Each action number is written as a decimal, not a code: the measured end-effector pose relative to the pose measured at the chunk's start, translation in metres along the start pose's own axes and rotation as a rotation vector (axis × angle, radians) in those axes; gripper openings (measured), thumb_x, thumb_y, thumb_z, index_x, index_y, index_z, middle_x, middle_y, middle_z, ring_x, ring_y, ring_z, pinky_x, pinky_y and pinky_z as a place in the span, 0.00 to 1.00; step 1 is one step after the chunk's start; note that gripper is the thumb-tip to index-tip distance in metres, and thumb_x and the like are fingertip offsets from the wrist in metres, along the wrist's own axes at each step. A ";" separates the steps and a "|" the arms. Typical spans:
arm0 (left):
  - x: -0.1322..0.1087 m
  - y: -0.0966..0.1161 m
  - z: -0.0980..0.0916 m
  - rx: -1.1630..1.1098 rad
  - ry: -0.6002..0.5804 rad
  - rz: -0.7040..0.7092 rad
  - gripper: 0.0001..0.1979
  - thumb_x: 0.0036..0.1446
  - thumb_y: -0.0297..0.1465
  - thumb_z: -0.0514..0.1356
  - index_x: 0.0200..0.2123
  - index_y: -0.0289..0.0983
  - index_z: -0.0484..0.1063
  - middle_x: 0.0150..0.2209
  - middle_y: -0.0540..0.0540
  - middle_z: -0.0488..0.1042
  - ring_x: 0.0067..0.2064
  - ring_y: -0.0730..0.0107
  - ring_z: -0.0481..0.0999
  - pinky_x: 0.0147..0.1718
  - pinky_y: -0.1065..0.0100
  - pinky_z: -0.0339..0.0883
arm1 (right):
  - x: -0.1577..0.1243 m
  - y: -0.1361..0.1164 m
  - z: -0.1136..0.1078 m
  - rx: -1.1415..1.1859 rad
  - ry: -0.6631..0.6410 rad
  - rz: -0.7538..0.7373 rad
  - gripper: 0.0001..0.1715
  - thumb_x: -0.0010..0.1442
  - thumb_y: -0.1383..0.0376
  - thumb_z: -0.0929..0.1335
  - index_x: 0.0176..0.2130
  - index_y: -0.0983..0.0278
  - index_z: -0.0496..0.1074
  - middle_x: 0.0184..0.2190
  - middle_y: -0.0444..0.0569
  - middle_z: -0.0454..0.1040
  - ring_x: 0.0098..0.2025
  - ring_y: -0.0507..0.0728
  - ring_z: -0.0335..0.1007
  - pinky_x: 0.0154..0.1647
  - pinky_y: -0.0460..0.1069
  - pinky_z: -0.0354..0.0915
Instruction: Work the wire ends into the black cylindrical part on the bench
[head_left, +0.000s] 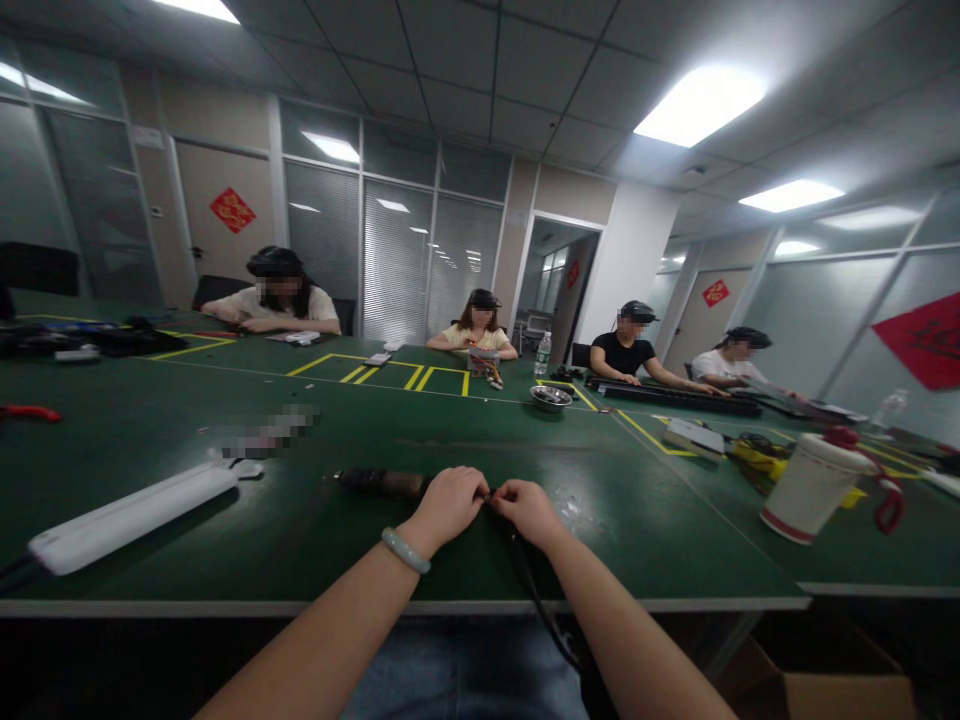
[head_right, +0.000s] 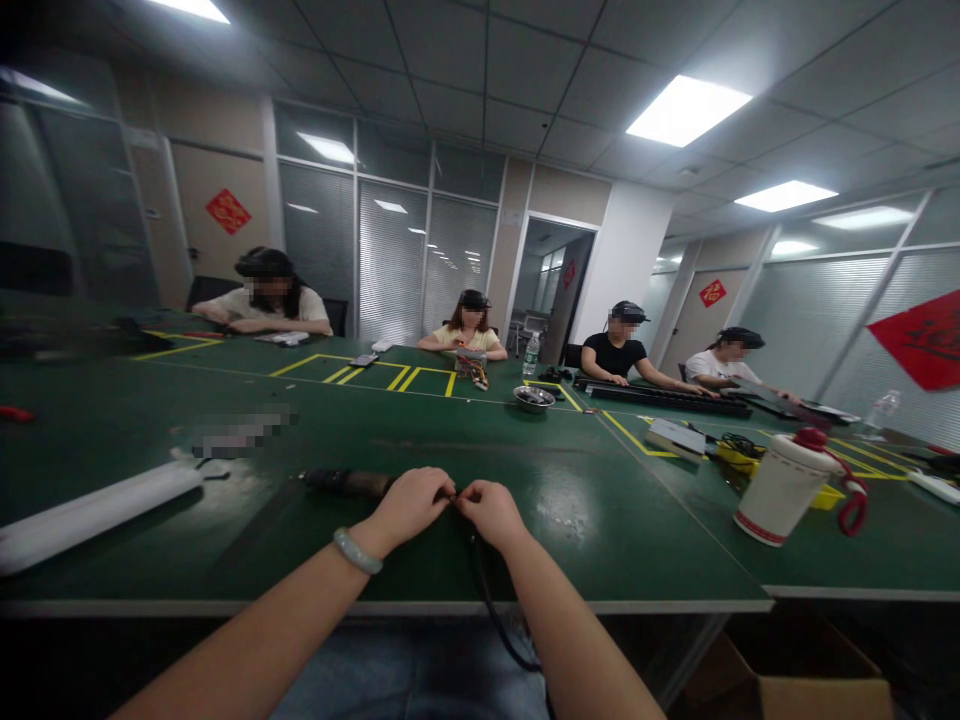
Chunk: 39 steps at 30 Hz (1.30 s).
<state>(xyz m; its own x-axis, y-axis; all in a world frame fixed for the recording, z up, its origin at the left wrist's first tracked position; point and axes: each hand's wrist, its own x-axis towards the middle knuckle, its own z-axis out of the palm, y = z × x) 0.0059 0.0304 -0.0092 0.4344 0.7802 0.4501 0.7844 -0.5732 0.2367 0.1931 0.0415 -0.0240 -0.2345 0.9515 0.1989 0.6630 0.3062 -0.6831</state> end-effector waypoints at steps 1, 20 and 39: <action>0.000 0.000 0.000 0.000 -0.008 -0.006 0.05 0.55 0.27 0.59 0.36 0.39 0.73 0.39 0.48 0.75 0.43 0.65 0.72 0.45 0.63 0.61 | 0.000 0.000 0.000 0.003 -0.003 0.003 0.11 0.54 0.60 0.68 0.31 0.64 0.76 0.27 0.44 0.76 0.28 0.51 0.69 0.27 0.43 0.58; -0.001 0.004 -0.003 0.019 -0.023 -0.029 0.03 0.56 0.30 0.60 0.36 0.38 0.71 0.39 0.47 0.74 0.42 0.65 0.72 0.43 0.65 0.61 | -0.001 -0.003 -0.001 0.007 0.005 0.014 0.09 0.54 0.61 0.68 0.32 0.64 0.76 0.29 0.45 0.78 0.31 0.52 0.71 0.32 0.44 0.61; -0.001 0.004 -0.005 -0.003 0.004 -0.025 0.05 0.55 0.28 0.59 0.37 0.38 0.69 0.39 0.47 0.72 0.41 0.66 0.71 0.42 0.66 0.62 | 0.002 -0.001 0.003 -0.031 0.041 0.041 0.12 0.55 0.57 0.69 0.30 0.63 0.75 0.27 0.45 0.77 0.29 0.52 0.70 0.27 0.44 0.57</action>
<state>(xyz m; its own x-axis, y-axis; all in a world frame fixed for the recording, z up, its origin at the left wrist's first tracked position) 0.0068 0.0259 -0.0046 0.4130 0.7935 0.4470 0.7936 -0.5543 0.2508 0.1897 0.0434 -0.0256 -0.1783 0.9634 0.2003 0.6932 0.2675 -0.6692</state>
